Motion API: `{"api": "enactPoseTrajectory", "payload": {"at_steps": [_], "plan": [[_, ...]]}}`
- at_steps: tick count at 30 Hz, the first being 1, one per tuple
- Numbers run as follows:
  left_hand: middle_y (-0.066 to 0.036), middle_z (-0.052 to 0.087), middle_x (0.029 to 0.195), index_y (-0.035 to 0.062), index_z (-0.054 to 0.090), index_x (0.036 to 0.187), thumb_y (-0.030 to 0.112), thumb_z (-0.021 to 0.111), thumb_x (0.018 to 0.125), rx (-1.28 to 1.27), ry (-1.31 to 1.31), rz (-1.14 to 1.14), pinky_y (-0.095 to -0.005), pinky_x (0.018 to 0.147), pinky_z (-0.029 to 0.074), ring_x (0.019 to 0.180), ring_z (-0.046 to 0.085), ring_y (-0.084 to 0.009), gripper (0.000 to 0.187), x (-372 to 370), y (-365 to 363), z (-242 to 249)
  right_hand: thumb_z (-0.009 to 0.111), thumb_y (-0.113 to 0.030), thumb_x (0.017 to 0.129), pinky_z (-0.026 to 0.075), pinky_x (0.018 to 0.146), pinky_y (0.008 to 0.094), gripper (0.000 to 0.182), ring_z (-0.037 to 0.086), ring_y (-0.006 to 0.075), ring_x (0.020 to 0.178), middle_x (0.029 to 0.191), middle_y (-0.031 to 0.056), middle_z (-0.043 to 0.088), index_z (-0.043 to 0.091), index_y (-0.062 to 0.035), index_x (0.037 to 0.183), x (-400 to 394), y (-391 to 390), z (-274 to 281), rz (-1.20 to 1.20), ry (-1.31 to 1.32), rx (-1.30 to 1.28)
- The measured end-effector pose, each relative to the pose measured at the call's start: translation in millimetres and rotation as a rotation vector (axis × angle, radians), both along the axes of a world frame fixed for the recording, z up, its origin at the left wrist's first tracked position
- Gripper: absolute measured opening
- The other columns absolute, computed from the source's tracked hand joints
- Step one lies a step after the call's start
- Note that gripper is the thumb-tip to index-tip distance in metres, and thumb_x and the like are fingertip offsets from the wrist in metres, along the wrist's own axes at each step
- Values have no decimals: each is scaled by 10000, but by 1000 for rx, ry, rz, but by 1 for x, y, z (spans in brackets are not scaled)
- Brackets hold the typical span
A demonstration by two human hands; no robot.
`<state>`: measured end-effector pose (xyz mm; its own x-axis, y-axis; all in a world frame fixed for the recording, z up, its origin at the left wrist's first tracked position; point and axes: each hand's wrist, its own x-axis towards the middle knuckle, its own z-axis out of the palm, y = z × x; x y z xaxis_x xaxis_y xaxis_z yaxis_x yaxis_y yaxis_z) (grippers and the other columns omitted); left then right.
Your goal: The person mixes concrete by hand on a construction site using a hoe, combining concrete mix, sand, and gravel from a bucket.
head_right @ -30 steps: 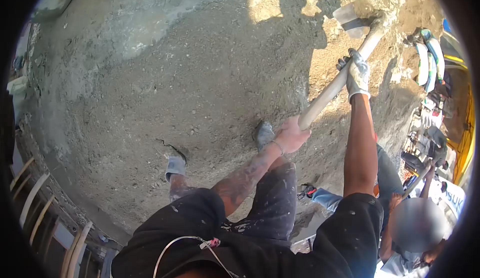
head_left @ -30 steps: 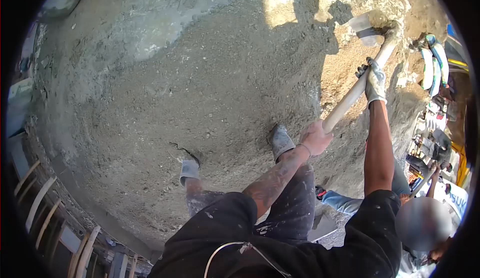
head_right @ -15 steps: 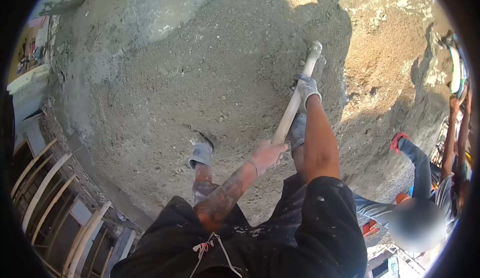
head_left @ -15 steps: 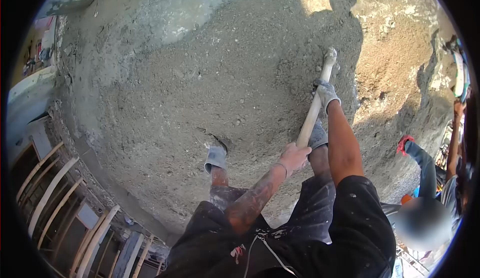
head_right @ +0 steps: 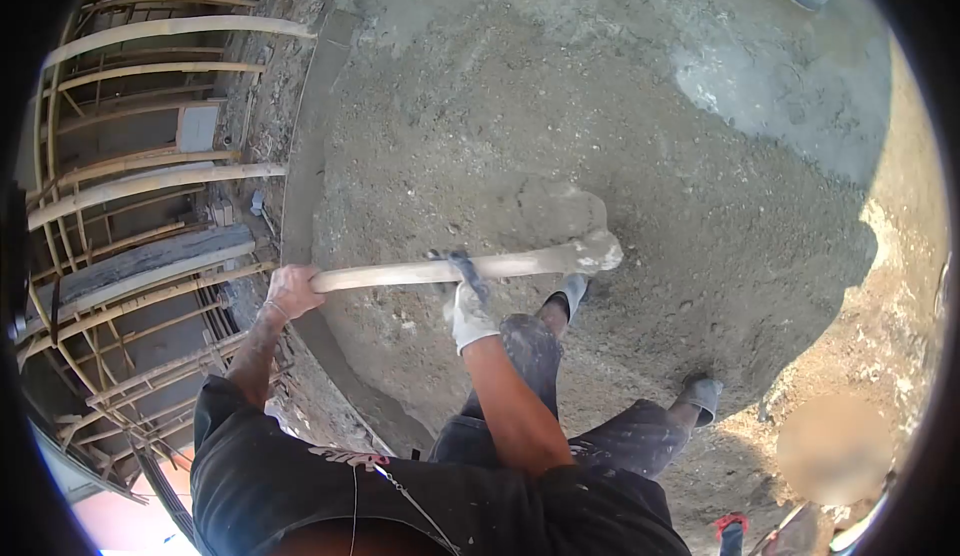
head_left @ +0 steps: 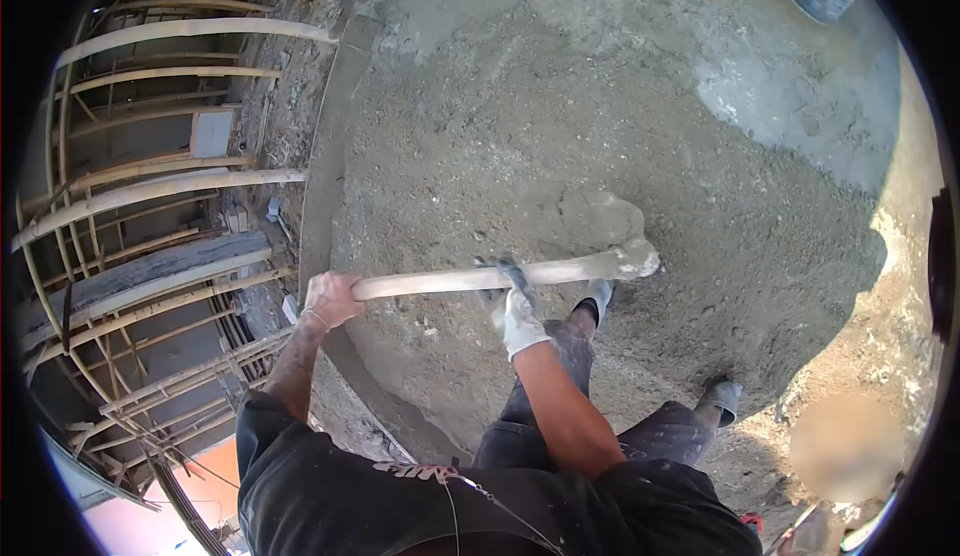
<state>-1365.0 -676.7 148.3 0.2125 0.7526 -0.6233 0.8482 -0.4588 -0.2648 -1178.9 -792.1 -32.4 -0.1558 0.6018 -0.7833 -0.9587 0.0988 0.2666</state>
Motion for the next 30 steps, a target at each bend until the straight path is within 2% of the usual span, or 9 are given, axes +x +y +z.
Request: {"api": "enactPoseTrajectory", "payload": {"at_steps": [4,9,13,14,15,18,23,25,30], "plan": [[-136,590,720,99,568,803,164,619,605,282,-3,22,-412,607,450,695,567,-325,216,-56,21,48,585,-142,712,436,718,294,130,572,184,811,821,68,599,550,-67,813,-66,48,53,20,192,186],[-196,583,707,51,605,780,145,659,562,-62,-202,40,-417,650,453,702,579,-340,243,-8,-15,-89,600,-203,741,479,625,324,214,587,218,702,755,93,580,555,-41,873,21,-12,-18,31,-274,-59],[-174,584,681,41,584,772,249,612,648,-518,-462,171,-406,625,451,677,573,-346,244,117,-141,-222,601,-156,700,483,510,346,157,522,219,509,623,75,503,548,-43,795,170,-122,-82,-306,-385,-483],[-187,580,690,38,569,807,270,606,660,-652,-536,192,-415,628,445,687,569,-351,277,172,-172,-215,618,-169,677,465,474,330,175,503,207,482,605,66,488,542,-44,775,206,-157,-93,-419,-526,-511],[-193,577,700,24,554,843,283,613,659,-635,-677,-25,-408,631,441,691,572,-339,324,198,-203,-242,616,-167,681,449,452,315,168,499,196,478,601,62,489,541,-46,769,243,-192,-99,-475,-602,-510],[-176,574,728,3,545,844,280,612,665,-992,-640,-5,-385,638,441,695,572,-307,336,313,-282,-238,598,-167,699,439,447,290,187,500,182,481,579,57,484,540,-33,817,346,-282,-45,-506,-742,-699],[-172,571,731,12,536,831,211,602,669,-1116,-985,-251,-387,621,438,693,563,-325,265,506,-423,-205,568,-166,740,414,440,252,222,477,145,484,617,49,484,549,1,885,499,-432,53,-613,-1107,-950],[-202,565,786,-8,532,897,200,603,671,-1216,-1013,-364,-387,673,431,766,553,-342,315,596,-483,-190,520,-126,776,427,454,249,241,474,143,488,625,55,481,539,24,964,572,-505,97,-765,-1295,-827],[-123,568,721,-26,525,858,232,585,697,-1543,-1050,-476,-324,639,448,677,562,-223,310,841,-659,-152,521,-194,793,484,556,230,245,556,142,602,784,94,576,572,-6,943,785,-691,158,-455,-1974,-1380]]}}
